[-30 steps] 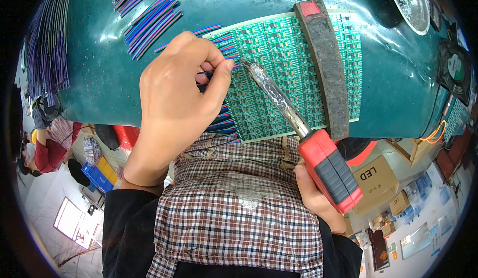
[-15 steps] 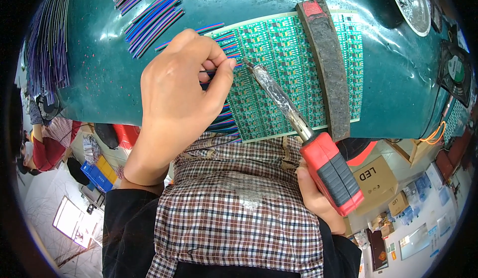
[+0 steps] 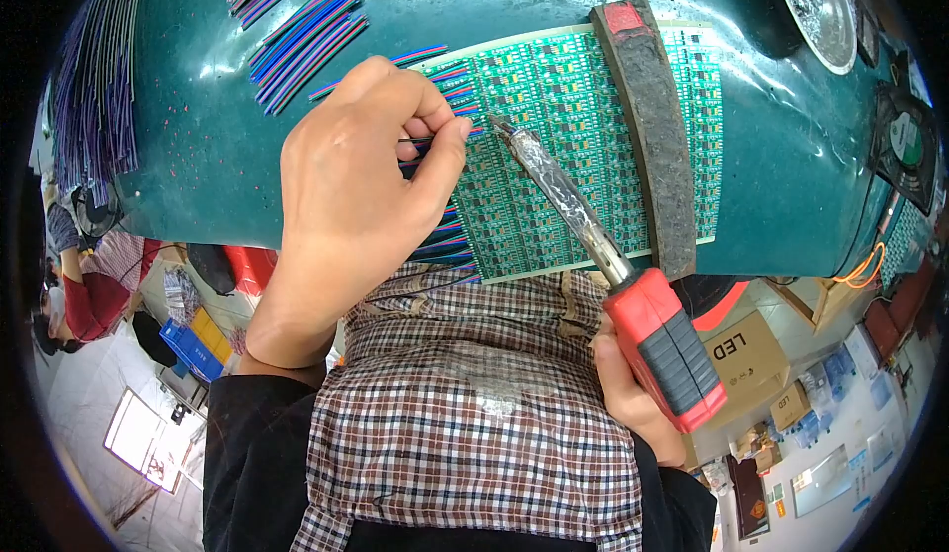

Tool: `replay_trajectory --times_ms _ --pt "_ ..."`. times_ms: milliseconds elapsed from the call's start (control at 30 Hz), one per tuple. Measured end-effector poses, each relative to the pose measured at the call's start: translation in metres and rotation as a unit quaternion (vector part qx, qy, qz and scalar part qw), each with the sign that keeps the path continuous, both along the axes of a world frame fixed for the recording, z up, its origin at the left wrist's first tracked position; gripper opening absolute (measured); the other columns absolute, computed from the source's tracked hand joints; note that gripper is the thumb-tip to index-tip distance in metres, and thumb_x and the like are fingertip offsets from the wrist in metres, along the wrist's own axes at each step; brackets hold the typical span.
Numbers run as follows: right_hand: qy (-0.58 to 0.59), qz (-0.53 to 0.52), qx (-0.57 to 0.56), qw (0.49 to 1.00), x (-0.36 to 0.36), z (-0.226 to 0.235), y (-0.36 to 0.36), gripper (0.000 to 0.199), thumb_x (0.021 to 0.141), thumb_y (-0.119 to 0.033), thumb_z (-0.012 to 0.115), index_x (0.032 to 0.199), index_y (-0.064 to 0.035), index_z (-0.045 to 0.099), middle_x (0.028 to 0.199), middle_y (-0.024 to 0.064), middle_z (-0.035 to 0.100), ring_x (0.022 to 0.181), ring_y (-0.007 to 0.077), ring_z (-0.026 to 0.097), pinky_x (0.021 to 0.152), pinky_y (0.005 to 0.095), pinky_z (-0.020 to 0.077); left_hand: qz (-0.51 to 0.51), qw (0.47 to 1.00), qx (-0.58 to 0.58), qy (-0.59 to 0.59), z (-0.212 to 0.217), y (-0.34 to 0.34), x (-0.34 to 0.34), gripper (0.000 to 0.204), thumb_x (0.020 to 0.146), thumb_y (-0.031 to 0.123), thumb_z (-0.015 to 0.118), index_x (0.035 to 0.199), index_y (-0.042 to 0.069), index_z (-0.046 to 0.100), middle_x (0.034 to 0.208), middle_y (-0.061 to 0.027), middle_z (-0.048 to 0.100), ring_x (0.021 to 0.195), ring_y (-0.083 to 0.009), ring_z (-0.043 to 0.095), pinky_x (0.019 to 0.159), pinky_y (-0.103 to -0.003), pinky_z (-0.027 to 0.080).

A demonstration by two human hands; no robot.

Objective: The person solders multicolored wires onto circuit boards with a soldering iron and solder at an industrial workstation.

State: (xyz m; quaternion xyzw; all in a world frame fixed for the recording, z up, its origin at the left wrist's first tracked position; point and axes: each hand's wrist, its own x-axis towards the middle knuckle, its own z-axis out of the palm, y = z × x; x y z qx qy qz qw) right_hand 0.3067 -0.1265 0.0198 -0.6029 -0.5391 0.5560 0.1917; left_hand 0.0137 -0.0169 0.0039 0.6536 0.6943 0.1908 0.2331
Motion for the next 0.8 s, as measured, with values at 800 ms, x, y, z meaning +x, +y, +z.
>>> replay_trajectory --times_ms 800 --pt "-0.035 0.031 0.006 0.999 0.000 0.004 0.007 0.023 0.087 -0.005 0.078 0.109 -0.0025 0.074 0.094 0.0095 0.075 0.083 0.0224 0.074 0.075 0.0346 0.0586 -0.009 0.998 0.040 0.037 -0.005 -0.003 0.004 0.016 0.087 0.012 0.079 0.082 0.006 0.064 0.082 -0.0062 0.064 0.066 -0.0224 0.066 0.059 -0.035 0.053"
